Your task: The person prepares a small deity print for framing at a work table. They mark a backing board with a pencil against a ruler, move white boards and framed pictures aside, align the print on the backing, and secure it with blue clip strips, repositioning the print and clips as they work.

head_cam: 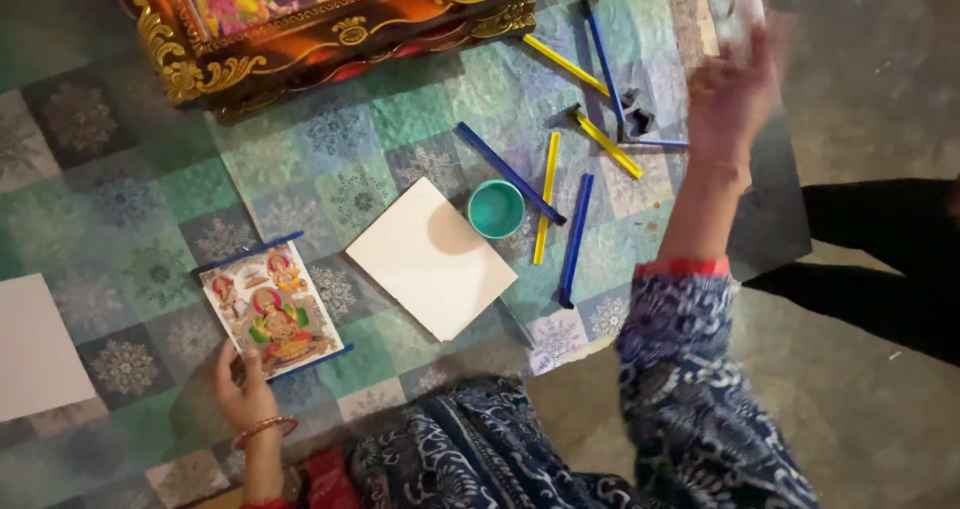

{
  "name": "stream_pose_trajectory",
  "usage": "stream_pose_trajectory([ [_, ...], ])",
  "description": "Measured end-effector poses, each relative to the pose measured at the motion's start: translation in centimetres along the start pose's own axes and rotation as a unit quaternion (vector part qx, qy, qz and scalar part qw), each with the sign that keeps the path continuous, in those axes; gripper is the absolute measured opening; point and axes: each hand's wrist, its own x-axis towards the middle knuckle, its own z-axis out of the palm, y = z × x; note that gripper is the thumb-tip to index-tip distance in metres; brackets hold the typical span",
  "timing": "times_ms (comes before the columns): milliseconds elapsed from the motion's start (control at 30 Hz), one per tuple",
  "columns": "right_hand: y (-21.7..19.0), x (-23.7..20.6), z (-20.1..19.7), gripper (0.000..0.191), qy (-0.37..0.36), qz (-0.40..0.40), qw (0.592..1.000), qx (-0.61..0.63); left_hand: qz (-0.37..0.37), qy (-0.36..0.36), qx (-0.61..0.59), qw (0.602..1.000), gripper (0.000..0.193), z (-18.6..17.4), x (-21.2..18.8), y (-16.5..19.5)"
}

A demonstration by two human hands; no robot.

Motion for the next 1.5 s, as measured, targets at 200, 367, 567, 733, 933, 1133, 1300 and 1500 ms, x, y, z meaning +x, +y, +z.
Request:
stream_pose_trajectory([
  [200, 4.1, 7.0, 2.0, 0.052, -0.005, 0.0, 0.926, -0.378, 0.008, 0.039, -0.029, 0.999, 0.039, 1.3, 0.5, 1.3],
  [367, 6.6, 16.6, 4.1, 0.057, -0.055, -0.161, 0.767, -0.619, -0.009, 0.075, 0.018, 0.997, 0.039, 2.8, 1.0, 2.2],
  [567, 9.4, 19.0, 4.5, 0.046, -0.088, -0.175, 0.641, -0.742, -0.037, 0.072, -0.001, 0.997, 0.038, 3.3, 1.1, 2.3],
  [733, 8.5, 16.2, 4.1, 0.042, -0.005, -0.156, 0.65, -0.744, -0.037, 0.09, -0.026, 0.995, 0.039, 3.7, 0.9, 2.1],
  [933, 3.1, 6.1, 3.9, 0.031, 0.004, -0.321, 0.724, -0.611, -0.022, 0.057, -0.006, 0.998, 0.04, 2.8, 0.8, 1.8],
  [1133, 1.3, -13.6, 4.9, 0.018, -0.109, -0.232, 0.747, -0.613, -0.013, 0.027, -0.089, 0.996, 0.045, 2.2, 1.1, -0.2],
  [1300, 6.0, -26.5, 7.8, 0.022, -0.266, -0.23, 0.682, -0.642, 0.08, 0.01, -0.1, 0.992, 0.055, 0.5, 0.8, 0.5],
  [1500, 13.1, -35.5, 12.7, 0.016, -0.413, -0.267, 0.55, -0.675, 0.231, -0.015, -0.045, 0.972, 0.048, -2.0, -3.3, 6.0],
])
